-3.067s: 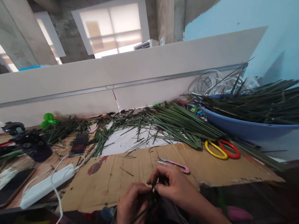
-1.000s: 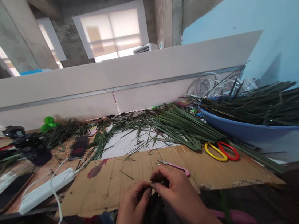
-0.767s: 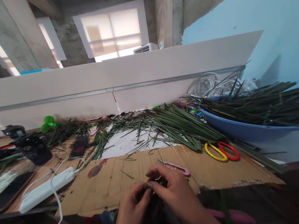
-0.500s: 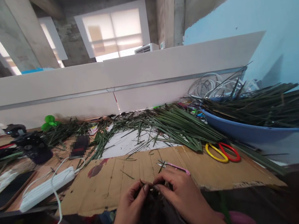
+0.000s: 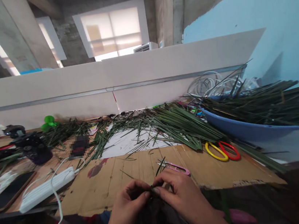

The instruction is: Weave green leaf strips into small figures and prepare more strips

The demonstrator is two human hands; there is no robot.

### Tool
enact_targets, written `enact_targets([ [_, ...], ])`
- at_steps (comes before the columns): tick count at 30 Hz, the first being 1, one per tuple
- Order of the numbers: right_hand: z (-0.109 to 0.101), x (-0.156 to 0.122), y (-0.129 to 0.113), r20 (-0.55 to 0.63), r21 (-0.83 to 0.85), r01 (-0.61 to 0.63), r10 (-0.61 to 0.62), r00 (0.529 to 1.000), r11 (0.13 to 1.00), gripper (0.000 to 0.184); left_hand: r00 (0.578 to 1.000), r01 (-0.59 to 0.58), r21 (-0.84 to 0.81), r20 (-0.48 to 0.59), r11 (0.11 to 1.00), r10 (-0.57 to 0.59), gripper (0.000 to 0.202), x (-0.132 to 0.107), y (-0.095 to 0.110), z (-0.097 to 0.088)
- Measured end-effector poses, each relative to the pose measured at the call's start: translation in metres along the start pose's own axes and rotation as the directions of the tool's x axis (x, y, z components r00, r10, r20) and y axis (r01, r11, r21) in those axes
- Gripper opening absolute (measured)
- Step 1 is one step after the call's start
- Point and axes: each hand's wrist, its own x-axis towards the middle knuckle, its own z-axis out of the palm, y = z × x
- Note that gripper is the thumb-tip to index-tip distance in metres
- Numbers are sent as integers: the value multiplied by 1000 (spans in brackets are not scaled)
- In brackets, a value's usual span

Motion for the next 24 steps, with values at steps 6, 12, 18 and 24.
enact_targets([
  [6,6,3,3,23,30,27,-27,999,999,15,990,-139,200,15,970,139,10,-1,-2,1],
  [12,16,2,6,-29,-66,-34,32,999,997,9,962,-260,426,36,867,271,24,-7,-9,2],
  [18,21,2,7,-30,21,-13,13,999,1000,11,884,-403,591,54,699,464,28,-10,-18,5],
  [24,13,3,10,-12,169,-31,33,999,985,14,854,-431,539,-15,724,520,16,-5,-24,8],
])
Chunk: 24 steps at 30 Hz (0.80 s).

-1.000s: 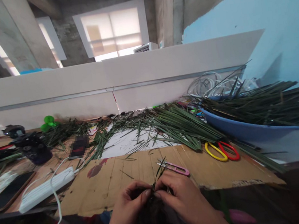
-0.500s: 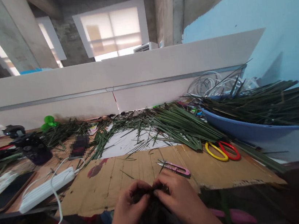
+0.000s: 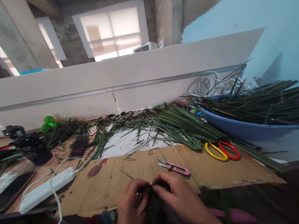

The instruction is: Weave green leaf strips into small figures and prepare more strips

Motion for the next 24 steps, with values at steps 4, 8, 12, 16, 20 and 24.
enact_targets([
  [4,1,4,3,57,133,-63,56,997,989,16,1000,14,-39,-14,999,-15,12,-1,0,1],
  [8,2,7,6,134,300,-116,78,988,947,17,1000,9,-38,2,999,-9,12,-2,2,-2],
  [12,1,7,5,52,237,-125,115,992,964,11,996,90,-109,39,990,-86,13,-2,2,-4],
  [16,1,6,4,-2,158,-106,108,994,982,10,972,231,-279,102,932,-210,9,3,-4,-3],
  [20,2,4,3,-5,112,-90,91,996,990,8,952,307,-418,140,855,-273,15,8,-6,-3],
  [24,2,1,-3,-6,14,-65,65,998,998,7,943,329,-452,123,829,-308,13,10,-2,-3],
])
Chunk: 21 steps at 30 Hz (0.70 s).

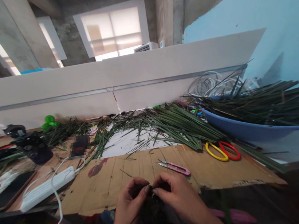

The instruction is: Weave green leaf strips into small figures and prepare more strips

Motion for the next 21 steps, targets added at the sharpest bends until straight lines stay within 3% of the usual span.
enact_targets([
  [8,-1,1,2,-7,-3,6,-6,1000,1000,11,1000,12,22,-15,1000,-11,10,3,5,2],
  [11,-2,3,1,9,-79,13,-12,1000,997,9,1000,-12,99,-9,995,13,9,1,2,2],
  [21,1,6,3,0,-108,25,-25,1000,994,9,972,-226,416,40,881,231,26,-8,0,5],
])
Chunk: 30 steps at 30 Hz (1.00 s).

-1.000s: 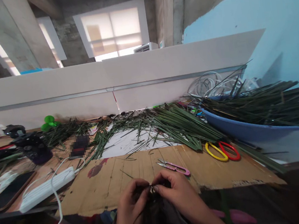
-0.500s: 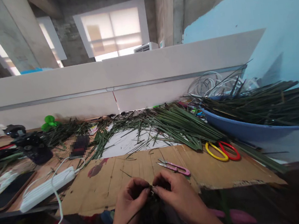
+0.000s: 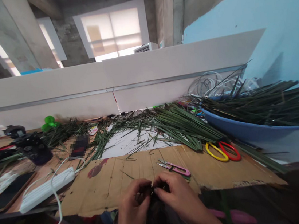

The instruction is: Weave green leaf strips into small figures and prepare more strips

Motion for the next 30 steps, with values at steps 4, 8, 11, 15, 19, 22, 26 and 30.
enact_targets([
  [4,-1,1,1,13,28,3,-3,1000,1000,10,993,-105,61,-40,993,107,25,-2,-3,3],
  [8,-2,2,2,28,80,-12,10,1000,997,11,979,-189,21,-68,982,190,26,-5,-8,7],
  [11,-2,3,3,27,147,-18,14,1000,989,15,970,-232,-37,-83,972,229,25,-5,-9,9],
  [15,-1,5,5,82,286,-32,9,997,958,18,968,-231,-71,-118,970,222,21,-4,-10,9],
  [19,-1,8,9,127,368,-81,36,991,926,18,973,-219,-77,-97,973,211,21,-4,-8,7],
  [22,0,10,10,156,397,-104,45,987,912,18,977,-200,-76,-87,977,193,20,-3,-7,5],
  [26,-1,12,9,167,435,-118,49,985,892,16,985,-169,-114,-55,979,164,16,0,-6,4],
  [30,-1,13,10,195,449,-127,42,980,885,16,989,-146,-146,-17,978,145,17,1,-5,2],
])
